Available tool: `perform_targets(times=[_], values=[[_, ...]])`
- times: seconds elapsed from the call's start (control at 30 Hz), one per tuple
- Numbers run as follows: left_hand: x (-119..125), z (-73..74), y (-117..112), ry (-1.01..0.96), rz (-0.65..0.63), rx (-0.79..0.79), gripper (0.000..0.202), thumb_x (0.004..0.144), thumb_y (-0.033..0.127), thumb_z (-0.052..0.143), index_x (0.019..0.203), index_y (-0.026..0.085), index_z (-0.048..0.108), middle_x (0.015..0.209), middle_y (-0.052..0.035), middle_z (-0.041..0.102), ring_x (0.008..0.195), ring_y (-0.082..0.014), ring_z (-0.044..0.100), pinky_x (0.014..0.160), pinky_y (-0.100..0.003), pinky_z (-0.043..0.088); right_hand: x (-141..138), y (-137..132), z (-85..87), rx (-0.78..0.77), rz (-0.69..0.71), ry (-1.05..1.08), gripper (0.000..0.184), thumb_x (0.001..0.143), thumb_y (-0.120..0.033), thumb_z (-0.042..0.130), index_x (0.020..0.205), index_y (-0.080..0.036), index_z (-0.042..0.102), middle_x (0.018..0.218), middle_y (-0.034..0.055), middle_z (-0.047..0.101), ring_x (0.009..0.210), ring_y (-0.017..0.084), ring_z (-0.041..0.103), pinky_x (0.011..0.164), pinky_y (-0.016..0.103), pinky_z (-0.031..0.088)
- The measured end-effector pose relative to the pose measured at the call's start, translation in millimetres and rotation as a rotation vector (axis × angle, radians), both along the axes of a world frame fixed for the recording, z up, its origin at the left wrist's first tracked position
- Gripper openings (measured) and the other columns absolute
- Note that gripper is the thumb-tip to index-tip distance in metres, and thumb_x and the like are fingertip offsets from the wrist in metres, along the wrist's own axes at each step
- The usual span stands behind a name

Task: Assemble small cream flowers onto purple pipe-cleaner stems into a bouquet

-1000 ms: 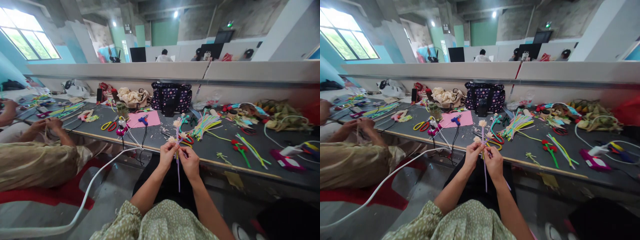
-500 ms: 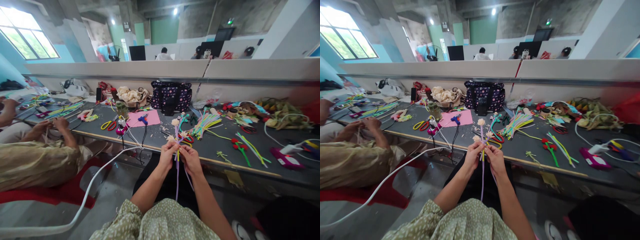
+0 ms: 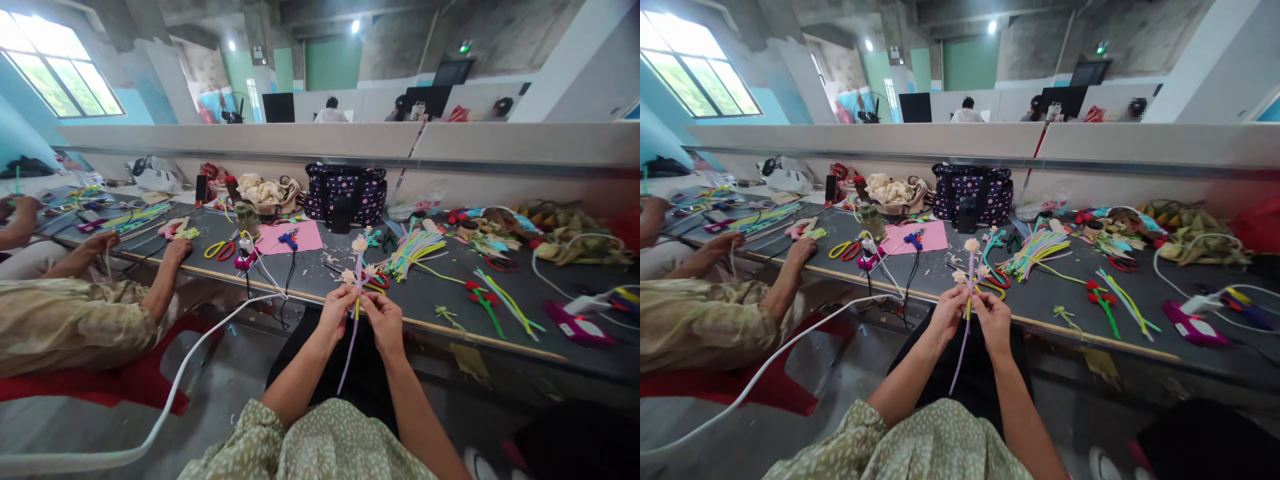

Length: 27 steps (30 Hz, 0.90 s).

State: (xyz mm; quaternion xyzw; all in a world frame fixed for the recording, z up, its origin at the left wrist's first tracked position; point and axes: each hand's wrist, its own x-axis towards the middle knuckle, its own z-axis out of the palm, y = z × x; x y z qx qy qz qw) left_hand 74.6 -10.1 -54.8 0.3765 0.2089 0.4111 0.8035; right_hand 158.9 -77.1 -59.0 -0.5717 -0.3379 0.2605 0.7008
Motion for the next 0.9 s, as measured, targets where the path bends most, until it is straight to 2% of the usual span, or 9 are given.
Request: perform_targets(times=[0.1, 0.3, 0.43, 0.5, 0.63, 0.77, 0.83, 0.9], values=[[1, -2.2, -1, 0.007, -0.014, 0.003, 0.032, 0.060, 0.036, 0.080, 0.075, 0.011, 0.069, 0.065, -0.0002, 0.058, 0.052, -0.0045, 0.042, 0.052, -0.019, 0.032, 3, -2, -2.0, -0.019, -0.061, -0.168, 0.024, 0.076, -0.039, 0.065, 0.080, -0.015, 0.065, 0.070, -0.0003, 0.062, 0.060, 0.011, 0.051, 0.059, 0.023, 0.042], [2, -8.2, -1, 0.019, 0.016, 0.021, 0.034, 0.062, 0.035, 0.080, 0.083, 0.010, 0.070, 0.071, -0.0028, 0.063, 0.059, -0.0072, 0.050, 0.061, -0.020, 0.039, 3, -5, -1.7, -0.069, -0.150, -0.451, 0.023, 0.082, -0.037, 0.057, 0.084, -0.016, 0.065, 0.077, 0.0025, 0.065, 0.064, 0.014, 0.057, 0.062, 0.026, 0.046], [3, -6.4, 0, 0.025, 0.083, 0.075, 0.029, 0.061, 0.032, 0.080, 0.076, 0.011, 0.068, 0.068, -0.0007, 0.061, 0.061, -0.0078, 0.051, 0.063, -0.020, 0.040, -1, -6, 1.8, -0.051, -0.229, -0.720, 0.019, 0.084, -0.034, 0.055, 0.083, -0.018, 0.064, 0.078, 0.0040, 0.064, 0.069, 0.015, 0.059, 0.066, 0.027, 0.047], [3, -3.2, 1, 0.030, 0.106, 0.103, 0.027, 0.060, 0.032, 0.080, 0.070, 0.011, 0.066, 0.066, 0.0000, 0.060, 0.062, -0.0081, 0.050, 0.064, -0.020, 0.040, -2, -6, 2.0, -0.035, -0.234, -0.758, 0.019, 0.084, -0.033, 0.054, 0.084, -0.017, 0.065, 0.078, 0.0046, 0.063, 0.070, 0.016, 0.060, 0.068, 0.028, 0.048], [2, 1.7, 3, 0.020, 0.060, 0.059, 0.028, 0.059, 0.033, 0.081, 0.065, 0.011, 0.065, 0.064, 0.0003, 0.057, 0.057, -0.0062, 0.047, 0.056, -0.019, 0.037, 1, -4, -1.8, -0.041, -0.151, -0.588, 0.022, 0.083, -0.036, 0.055, 0.085, -0.017, 0.066, 0.078, 0.0047, 0.065, 0.069, 0.016, 0.060, 0.068, 0.029, 0.048], [2, 0.0, 7, -0.015, -0.065, -0.071, 0.028, 0.057, 0.030, 0.082, 0.067, 0.010, 0.066, 0.063, -0.0010, 0.059, 0.050, -0.0038, 0.045, 0.047, -0.017, 0.031, 4, -1, -2.7, -0.015, 0.014, -0.201, 0.024, 0.077, -0.039, 0.063, 0.082, -0.017, 0.066, 0.073, 0.0019, 0.066, 0.062, 0.014, 0.057, 0.060, 0.026, 0.046], [3, -2.2, 8, -0.046, -0.110, -0.117, 0.028, 0.055, 0.028, 0.084, 0.066, 0.010, 0.065, 0.066, -0.0024, 0.061, 0.052, -0.0047, 0.048, 0.048, -0.017, 0.033, 5, -1, 0.2, -0.010, 0.085, 0.010, 0.024, 0.071, -0.039, 0.069, 0.078, -0.017, 0.065, 0.064, -0.0018, 0.062, 0.050, 0.009, 0.048, 0.047, 0.022, 0.039], [3, -4.0, 10, -0.077, -0.158, -0.152, 0.029, 0.054, 0.027, 0.084, 0.064, 0.010, 0.064, 0.067, -0.0032, 0.062, 0.054, -0.0059, 0.052, 0.050, -0.017, 0.036, 4, -1, 3.7, -0.011, 0.146, 0.188, 0.025, 0.066, -0.037, 0.074, 0.075, -0.017, 0.063, 0.056, -0.0056, 0.054, 0.041, 0.004, 0.035, 0.038, 0.019, 0.026]])
